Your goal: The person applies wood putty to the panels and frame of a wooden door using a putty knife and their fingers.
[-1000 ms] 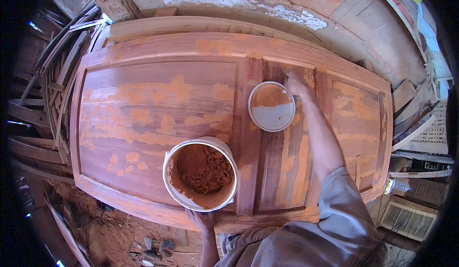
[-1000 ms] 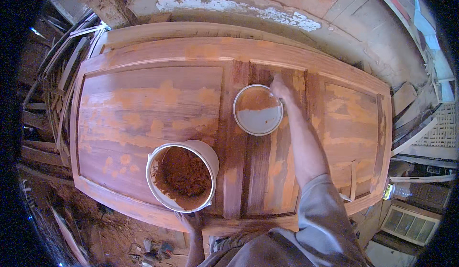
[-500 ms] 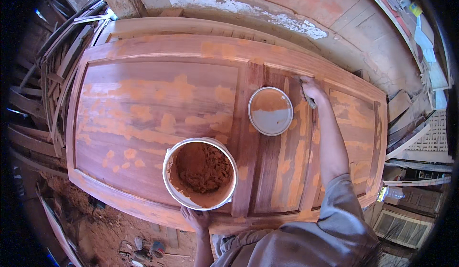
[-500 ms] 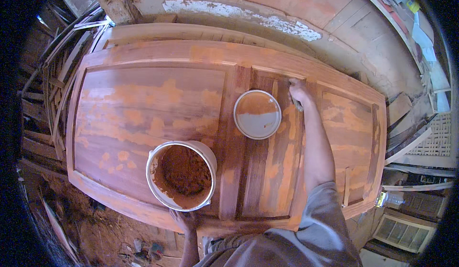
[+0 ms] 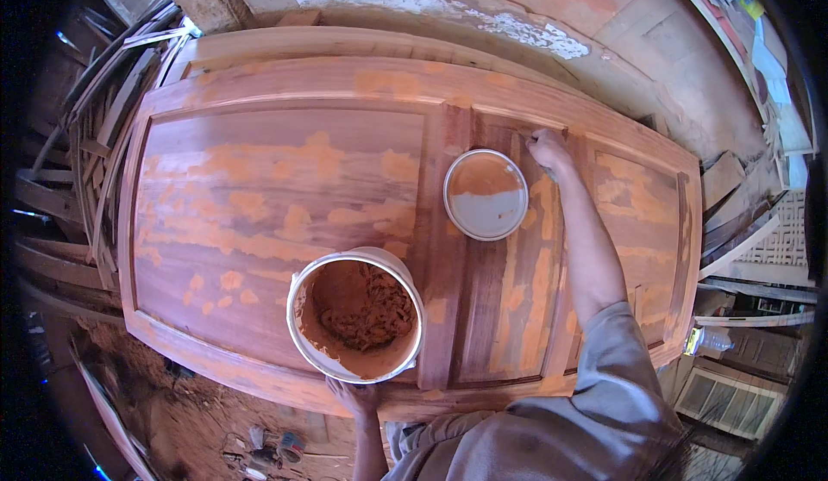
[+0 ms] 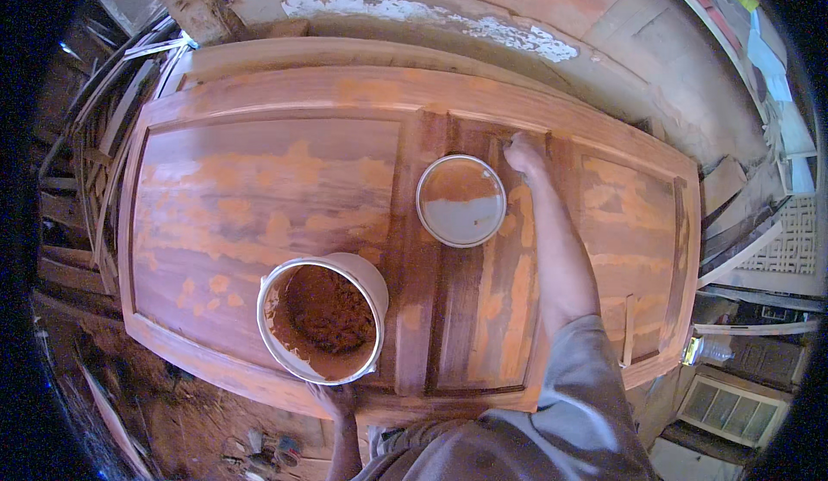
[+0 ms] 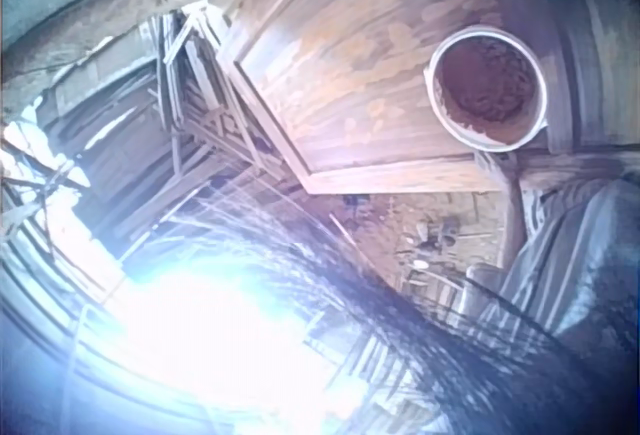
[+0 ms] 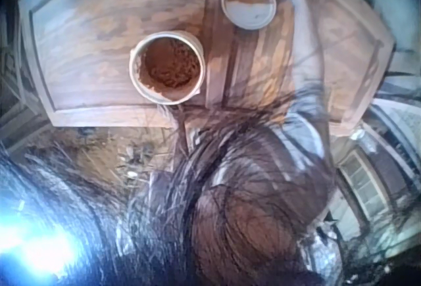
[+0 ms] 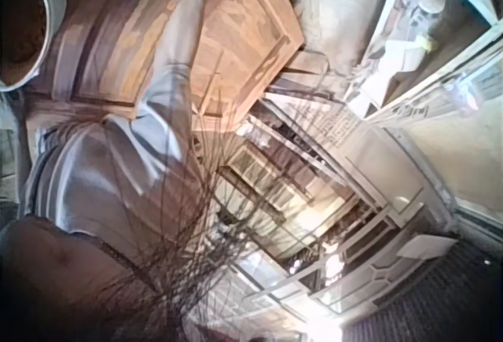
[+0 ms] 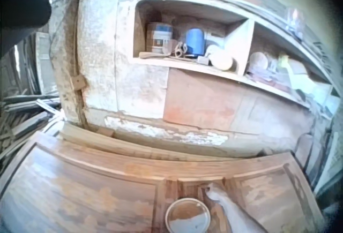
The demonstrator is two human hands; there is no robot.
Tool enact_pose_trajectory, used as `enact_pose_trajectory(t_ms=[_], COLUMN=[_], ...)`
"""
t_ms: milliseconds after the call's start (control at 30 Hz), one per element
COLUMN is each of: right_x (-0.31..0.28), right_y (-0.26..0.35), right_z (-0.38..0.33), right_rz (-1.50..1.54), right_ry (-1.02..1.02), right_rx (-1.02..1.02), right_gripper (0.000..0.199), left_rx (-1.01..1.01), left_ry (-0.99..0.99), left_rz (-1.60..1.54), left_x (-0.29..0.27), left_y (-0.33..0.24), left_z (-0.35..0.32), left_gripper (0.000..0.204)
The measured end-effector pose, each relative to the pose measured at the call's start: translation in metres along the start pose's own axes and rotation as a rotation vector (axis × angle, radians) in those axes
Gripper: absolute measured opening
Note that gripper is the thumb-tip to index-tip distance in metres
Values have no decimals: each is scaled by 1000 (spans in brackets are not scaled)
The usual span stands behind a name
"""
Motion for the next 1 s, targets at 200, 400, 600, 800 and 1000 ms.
enact_pose_trajectory(t_ms=[200,400,600,800,1000], right_x=[-10,-64,-68,-65,-46], right_y=[-2,-50,-72,-66,-70], right_z=[-2,5,15,24,55], right_rz=[209,269,106,23,163], right_ry=[-108,300,187,289,478], right_rx=[68,153,-367,-306,-308], right_gripper=[30,36,36,45,39], left_rx=[-44,-6,-39,28,-152], left_ry=[28,44,112,-35,43], left_rz=[-6,13,88,39,26], left_x=[-2,3,12,13,7], left_y=[-5,14,29,34,53], left_z=[4,-15,-32,-43,-59], left_gripper=[72,78,91,84,70])
Point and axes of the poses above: each hand's wrist, its own z-axis towards the middle knuckle, its own x-axis out of the palm, y = z × x, the point moved 2 cm from there along z, towards the middle knuckle, and after that the axes turned 14 degrees about -y, right-handed, at the moved point
